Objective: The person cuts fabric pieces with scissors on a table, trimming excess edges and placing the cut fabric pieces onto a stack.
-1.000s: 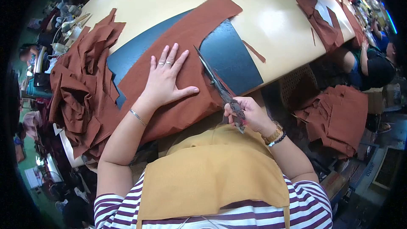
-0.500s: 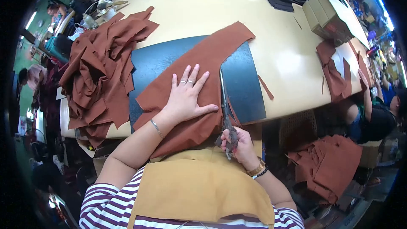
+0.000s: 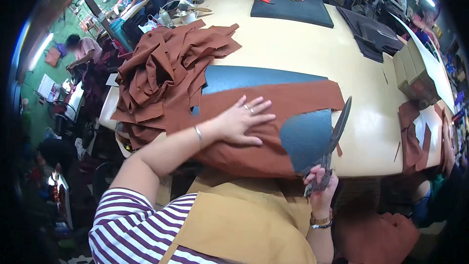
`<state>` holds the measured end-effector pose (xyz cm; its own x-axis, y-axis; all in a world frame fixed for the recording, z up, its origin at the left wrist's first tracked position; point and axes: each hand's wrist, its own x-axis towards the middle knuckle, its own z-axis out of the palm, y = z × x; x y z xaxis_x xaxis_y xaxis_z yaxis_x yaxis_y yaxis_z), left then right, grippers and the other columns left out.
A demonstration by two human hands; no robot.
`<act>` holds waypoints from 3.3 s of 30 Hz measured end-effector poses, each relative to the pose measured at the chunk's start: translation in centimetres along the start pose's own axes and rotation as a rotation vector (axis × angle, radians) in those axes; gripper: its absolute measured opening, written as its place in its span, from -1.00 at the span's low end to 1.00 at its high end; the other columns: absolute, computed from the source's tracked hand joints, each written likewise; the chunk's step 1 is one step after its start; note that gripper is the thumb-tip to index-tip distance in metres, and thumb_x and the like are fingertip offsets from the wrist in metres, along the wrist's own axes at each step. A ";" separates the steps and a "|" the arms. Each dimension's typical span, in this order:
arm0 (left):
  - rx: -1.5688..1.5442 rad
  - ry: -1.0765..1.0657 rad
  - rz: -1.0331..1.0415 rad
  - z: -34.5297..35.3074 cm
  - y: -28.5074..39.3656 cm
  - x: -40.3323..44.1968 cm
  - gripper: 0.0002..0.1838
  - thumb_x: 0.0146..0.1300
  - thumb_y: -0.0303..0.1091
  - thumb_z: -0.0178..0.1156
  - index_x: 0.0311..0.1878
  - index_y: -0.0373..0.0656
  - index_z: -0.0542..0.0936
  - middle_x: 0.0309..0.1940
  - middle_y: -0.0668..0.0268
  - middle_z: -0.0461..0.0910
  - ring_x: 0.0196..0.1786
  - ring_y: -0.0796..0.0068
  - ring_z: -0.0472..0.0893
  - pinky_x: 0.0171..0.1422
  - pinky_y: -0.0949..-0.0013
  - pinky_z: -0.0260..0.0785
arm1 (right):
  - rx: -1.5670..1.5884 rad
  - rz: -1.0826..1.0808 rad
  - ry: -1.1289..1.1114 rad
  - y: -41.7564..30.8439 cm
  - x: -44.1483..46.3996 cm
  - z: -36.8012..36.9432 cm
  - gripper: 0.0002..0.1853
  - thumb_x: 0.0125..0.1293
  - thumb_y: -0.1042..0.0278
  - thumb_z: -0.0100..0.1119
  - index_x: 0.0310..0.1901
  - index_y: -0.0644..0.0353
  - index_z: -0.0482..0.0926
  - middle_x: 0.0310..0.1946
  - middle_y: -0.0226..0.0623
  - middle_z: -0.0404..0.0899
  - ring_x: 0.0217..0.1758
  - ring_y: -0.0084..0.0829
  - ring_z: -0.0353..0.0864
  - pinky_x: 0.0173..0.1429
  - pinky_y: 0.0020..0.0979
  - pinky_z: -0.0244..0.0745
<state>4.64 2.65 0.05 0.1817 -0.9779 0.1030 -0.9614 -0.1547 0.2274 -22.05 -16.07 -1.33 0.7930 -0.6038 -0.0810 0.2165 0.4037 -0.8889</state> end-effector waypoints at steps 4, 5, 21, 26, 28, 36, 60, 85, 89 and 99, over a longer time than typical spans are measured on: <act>0.256 -0.023 0.055 -3.4 -7.0 0.5 -0.14 0.07 0.33 0.16 0.41 0.18 0.25 0.48 0.10 0.00 0.52 0.05 -0.01 0.47 -0.26 -0.19 | -0.082 -0.112 -0.054 -0.4 3.8 0.4 -0.81 0.33 0.33 0.18 -0.30 0.29 0.48 -0.51 -0.35 0.50 -0.53 -0.54 0.51 -0.39 -0.50 0.47; 0.334 0.049 0.016 -3.7 -7.8 0.5 -0.14 0.07 0.34 0.15 0.42 0.20 0.23 0.48 0.10 0.00 0.52 0.07 0.00 0.47 -0.23 -0.19 | -0.101 -0.157 -0.072 -0.4 4.8 1.1 -0.83 0.32 0.35 0.18 -0.30 0.28 0.48 -0.50 -0.35 0.50 -0.52 -0.55 0.51 -0.39 -0.50 0.47; 0.055 0.369 -1.022 -0.1 3.0 -11.4 -0.39 0.28 0.03 0.11 0.33 -0.05 0.35 0.38 0.07 0.24 0.44 0.06 0.19 0.37 -0.21 0.06 | -0.183 -0.082 -0.222 0.2 6.1 1.1 -0.86 0.28 0.39 0.21 -0.32 0.25 0.47 -0.45 -0.41 0.50 -0.50 -0.72 0.46 -0.43 -0.67 0.42; 0.251 0.485 -0.642 -1.3 1.5 -8.9 -0.71 0.23 -0.48 0.07 0.00 0.00 0.59 0.07 0.25 0.56 -0.01 0.17 0.60 0.04 0.18 0.45 | -0.159 -0.123 -0.183 -0.1 5.6 1.5 -0.86 0.31 0.39 0.19 -0.30 0.28 0.51 -0.52 -0.43 0.50 -0.60 -0.73 0.44 -0.58 -0.67 0.34; 0.239 0.516 -0.479 -2.4 1.0 -7.0 -0.63 0.14 -0.61 0.04 -0.02 0.00 0.59 -0.04 0.30 0.60 -0.16 0.18 0.65 -0.17 0.21 0.53 | -0.188 -0.177 -0.166 0.2 5.7 1.5 -0.86 0.29 0.40 0.22 -0.34 0.28 0.51 -0.58 -0.47 0.48 -0.64 -0.74 0.41 -0.60 -0.67 0.30; 0.636 0.246 -0.138 -15.1 -10.8 -3.7 -0.60 0.05 -0.59 0.11 -0.01 0.00 0.55 -0.07 0.28 0.57 -0.11 0.27 0.62 -0.16 0.28 0.53 | -0.184 -0.128 -0.180 -0.5 5.5 1.9 -0.78 0.30 0.37 0.25 -0.45 0.24 0.47 -0.64 -0.54 0.46 -0.67 -0.78 0.38 -0.62 -0.66 0.25; -0.201 0.252 -0.832 0.2 -14.7 19.9 0.00 -0.02 -0.11 0.42 0.43 -0.23 0.12 0.07 0.11 0.57 0.14 0.24 0.56 0.26 0.27 0.37 | -0.105 -0.038 -0.176 -0.7 6.4 1.3 -0.87 0.34 0.38 0.17 -0.25 0.28 0.55 -0.50 -0.42 0.58 -0.51 -0.74 0.54 -0.56 -0.71 0.39; -0.141 0.232 -0.038 2.0 2.2 9.3 -0.68 0.25 -0.12 0.21 0.01 -0.01 0.61 0.22 0.23 0.46 0.34 0.14 0.36 0.36 0.00 0.21 | -0.076 0.489 -0.120 -3.8 -4.6 -4.5 -0.57 0.30 0.00 0.19 -0.37 0.32 0.56 -0.57 -0.33 0.56 -0.57 -0.53 0.56 -0.40 -0.52 0.50; -0.229 0.243 -0.026 2.0 2.2 8.3 -0.81 0.28 -0.29 0.17 -0.07 -0.03 0.64 0.15 0.24 0.53 0.26 0.15 0.46 0.29 0.14 0.32 | -0.052 0.518 -0.194 -4.2 -5.3 -4.8 -0.45 0.22 -0.16 0.23 -0.33 0.33 0.57 -0.54 -0.34 0.57 -0.50 -0.56 0.59 -0.34 -0.53 0.53; -0.341 0.088 -0.026 -0.9 4.3 6.1 -0.85 0.22 -0.38 0.21 -0.16 -0.11 0.67 0.04 0.25 0.61 0.20 0.19 0.51 0.24 0.22 0.38 | -0.200 0.593 -0.313 -4.8 -2.2 -3.7 -0.50 0.18 -0.13 0.29 -0.36 0.28 0.56 -0.54 -0.39 0.54 -0.47 -0.64 0.54 -0.30 -0.58 0.48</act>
<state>1.76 -3.81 2.58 0.2367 -0.9562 0.1721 -0.8348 -0.1096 0.5395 -26.96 -19.22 1.47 0.8780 -0.0823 -0.4716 -0.3889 0.4518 -0.8029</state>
